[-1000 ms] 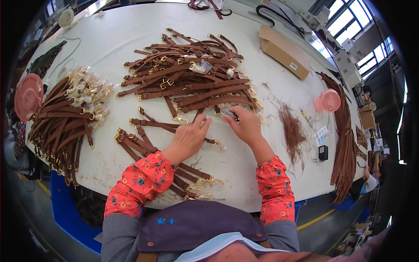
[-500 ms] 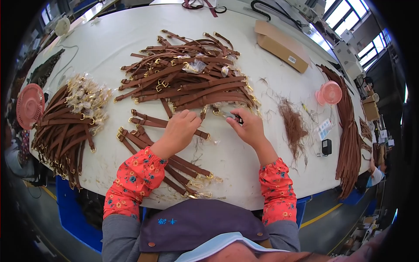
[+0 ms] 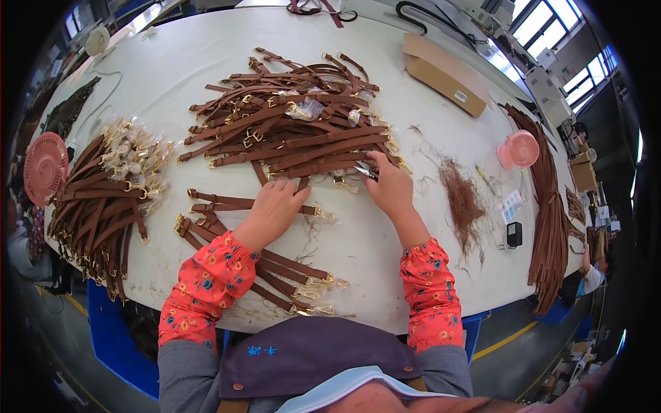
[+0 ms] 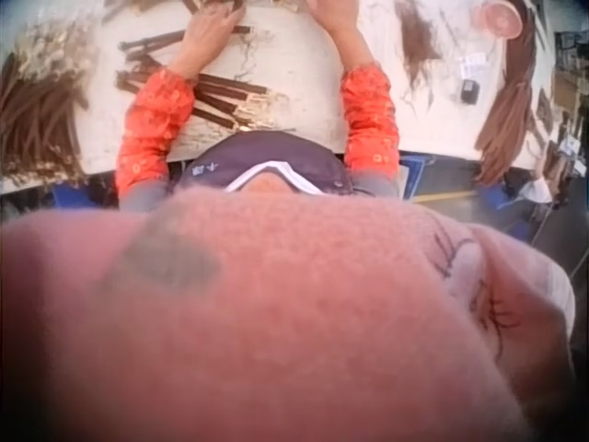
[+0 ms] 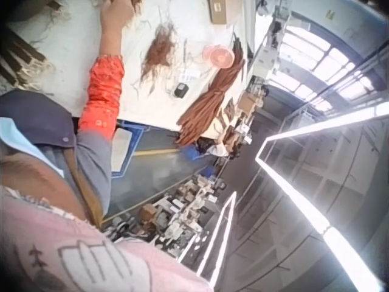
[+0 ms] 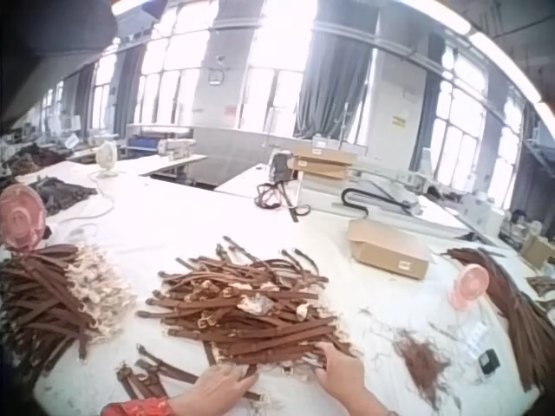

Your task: The recorder is attaching metal hardware to leather straps and trimming excess thread using clippers in a factory workshop.

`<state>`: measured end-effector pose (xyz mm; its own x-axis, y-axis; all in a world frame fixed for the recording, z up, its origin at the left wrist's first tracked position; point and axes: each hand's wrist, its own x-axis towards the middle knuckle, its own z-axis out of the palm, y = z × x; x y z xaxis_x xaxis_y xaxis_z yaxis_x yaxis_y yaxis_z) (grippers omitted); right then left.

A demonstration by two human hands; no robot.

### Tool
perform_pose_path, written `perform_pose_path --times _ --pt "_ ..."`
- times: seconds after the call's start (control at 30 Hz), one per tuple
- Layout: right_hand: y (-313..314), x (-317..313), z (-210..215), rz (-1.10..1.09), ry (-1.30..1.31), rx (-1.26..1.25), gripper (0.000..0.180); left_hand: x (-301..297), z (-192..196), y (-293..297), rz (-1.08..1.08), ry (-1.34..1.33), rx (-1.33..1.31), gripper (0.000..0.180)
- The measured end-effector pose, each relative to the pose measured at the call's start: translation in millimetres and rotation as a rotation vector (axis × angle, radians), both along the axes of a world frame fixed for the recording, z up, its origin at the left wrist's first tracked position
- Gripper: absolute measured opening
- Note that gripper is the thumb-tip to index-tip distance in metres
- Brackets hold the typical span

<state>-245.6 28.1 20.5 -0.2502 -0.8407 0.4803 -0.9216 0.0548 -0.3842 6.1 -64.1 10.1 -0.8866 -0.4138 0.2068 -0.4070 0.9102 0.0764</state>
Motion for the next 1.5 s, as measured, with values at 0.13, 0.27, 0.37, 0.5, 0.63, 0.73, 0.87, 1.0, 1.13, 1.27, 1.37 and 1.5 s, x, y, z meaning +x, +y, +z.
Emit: perform_pose_path --times 0.13,0.27,0.37,0.5,0.63,0.73,0.87,1.0,1.13,1.27,1.37,1.5 --pt "13.7 -27.0 4.7 -0.242 -0.005 0.331 0.046 1.4 29.5 11.4 0.003 -0.044 -0.012 0.049" --pt "29.0 -36.8 3.9 -0.142 -0.172 0.302 0.041 -20.3 28.6 14.2 -0.108 0.267 -0.022 0.052" --pt "52.6 -42.3 -12.0 -0.114 -0.433 0.075 0.031 -64.3 30.1 11.9 -0.175 0.256 -0.028 0.058" --pt "71.9 -38.7 -38.0 -0.162 -0.621 -0.003 0.023 -127.2 23.9 -9.2 -0.142 0.261 -0.170 0.074" --pt "71.4 -39.7 -48.4 -0.109 -0.762 -0.131 0.023 -169.7 33.0 -23.7 -0.042 0.083 -0.197 0.068" --pt "63.9 -41.7 -47.5 -0.108 -0.884 -0.199 0.023 -186.0 40.0 -31.5 -0.019 0.000 -0.224 0.047" --pt "63.4 -45.5 -42.3 -0.154 -1.085 -0.270 0.023 -181.4 45.5 -38.9 -0.031 -0.096 -0.018 0.032" --pt "61.0 -43.2 -34.0 -0.146 -1.159 -0.319 0.025 -148.2 59.7 -45.0 -0.220 0.332 -0.157 0.041" --pt "63.2 -47.6 -37.3 -0.153 -1.145 -0.335 0.025 -103.8 93.4 -23.4 -0.437 0.302 -0.036 0.038" --pt "62.2 -45.4 -40.9 -0.151 -1.023 -0.310 0.022 -54.9 84.0 13.6 -0.501 0.164 -0.178 0.026" --pt "64.3 -46.6 -48.7 -0.109 -0.938 -0.204 0.022 -33.1 56.1 27.9 -0.458 0.055 -0.223 0.027" --pt "53.8 -27.8 -36.0 0.002 -0.957 -0.154 0.023 -22.4 38.6 33.9 -0.441 0.084 -0.190 0.031"
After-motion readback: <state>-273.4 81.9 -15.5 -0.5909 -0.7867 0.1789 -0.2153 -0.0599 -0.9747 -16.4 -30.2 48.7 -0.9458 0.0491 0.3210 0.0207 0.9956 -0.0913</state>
